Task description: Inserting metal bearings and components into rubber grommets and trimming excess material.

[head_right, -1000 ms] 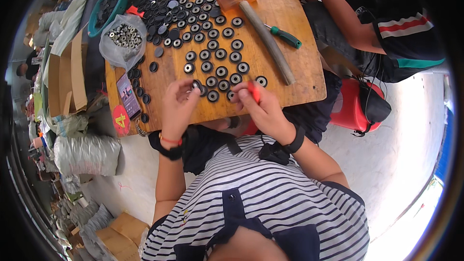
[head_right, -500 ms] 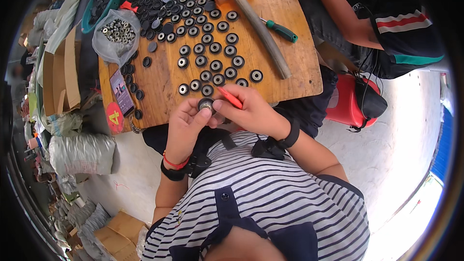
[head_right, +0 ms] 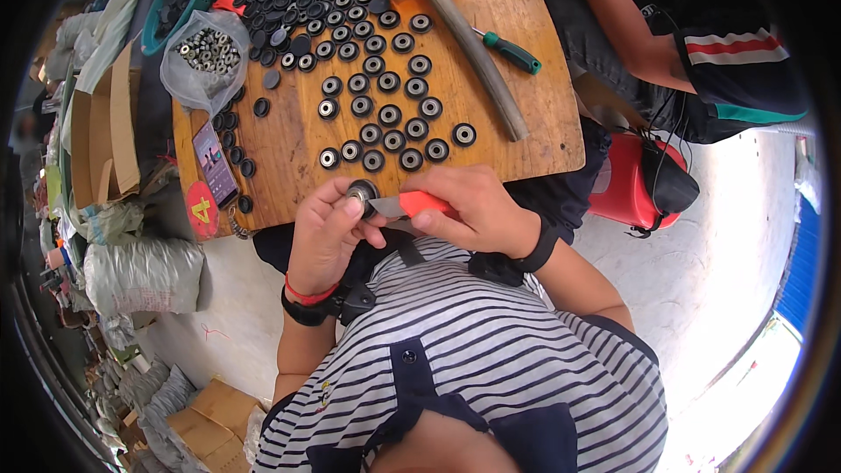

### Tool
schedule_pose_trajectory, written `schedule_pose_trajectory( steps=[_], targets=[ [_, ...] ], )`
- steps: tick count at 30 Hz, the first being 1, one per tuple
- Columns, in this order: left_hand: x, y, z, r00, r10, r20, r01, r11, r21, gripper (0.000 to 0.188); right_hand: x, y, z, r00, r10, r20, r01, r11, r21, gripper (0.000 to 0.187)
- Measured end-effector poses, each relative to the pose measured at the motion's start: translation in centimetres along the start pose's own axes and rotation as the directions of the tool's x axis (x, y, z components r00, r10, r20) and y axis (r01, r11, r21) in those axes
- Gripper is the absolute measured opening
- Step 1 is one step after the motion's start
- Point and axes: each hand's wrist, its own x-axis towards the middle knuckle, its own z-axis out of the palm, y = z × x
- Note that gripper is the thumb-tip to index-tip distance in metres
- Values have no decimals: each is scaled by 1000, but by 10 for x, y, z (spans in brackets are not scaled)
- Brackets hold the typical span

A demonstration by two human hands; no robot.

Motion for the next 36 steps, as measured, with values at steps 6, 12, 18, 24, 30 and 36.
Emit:
schedule_pose_trajectory(
  steps=[6,12,18,24,30,36],
  targets=[
    [0,1,-3,993,-66,93,74,993,-87,26,3,-2,1,999,-30,15,31,999,-34,33],
    [-9,8,2,956,-179,233,197,979,-56,27,3,6,3,973,232,-1,-232,973,5,33],
    [-1,3,-6,966,-198,168,210,976,-58,30,0,1,-4,999,-33,-7,33,998,52,36],
    [2,-2,-9,932,-135,336,216,952,-215,17,3,-1,2,988,-152,19,153,987,-58,39],
    [-1,0,-12,920,-154,359,205,972,-110,17,4,3,5,999,52,6,-51,991,-125,39],
    [1,-1,-15,921,-172,350,204,977,-59,16,-2,4,-2,999,-53,-14,53,998,30,38]
  ],
)
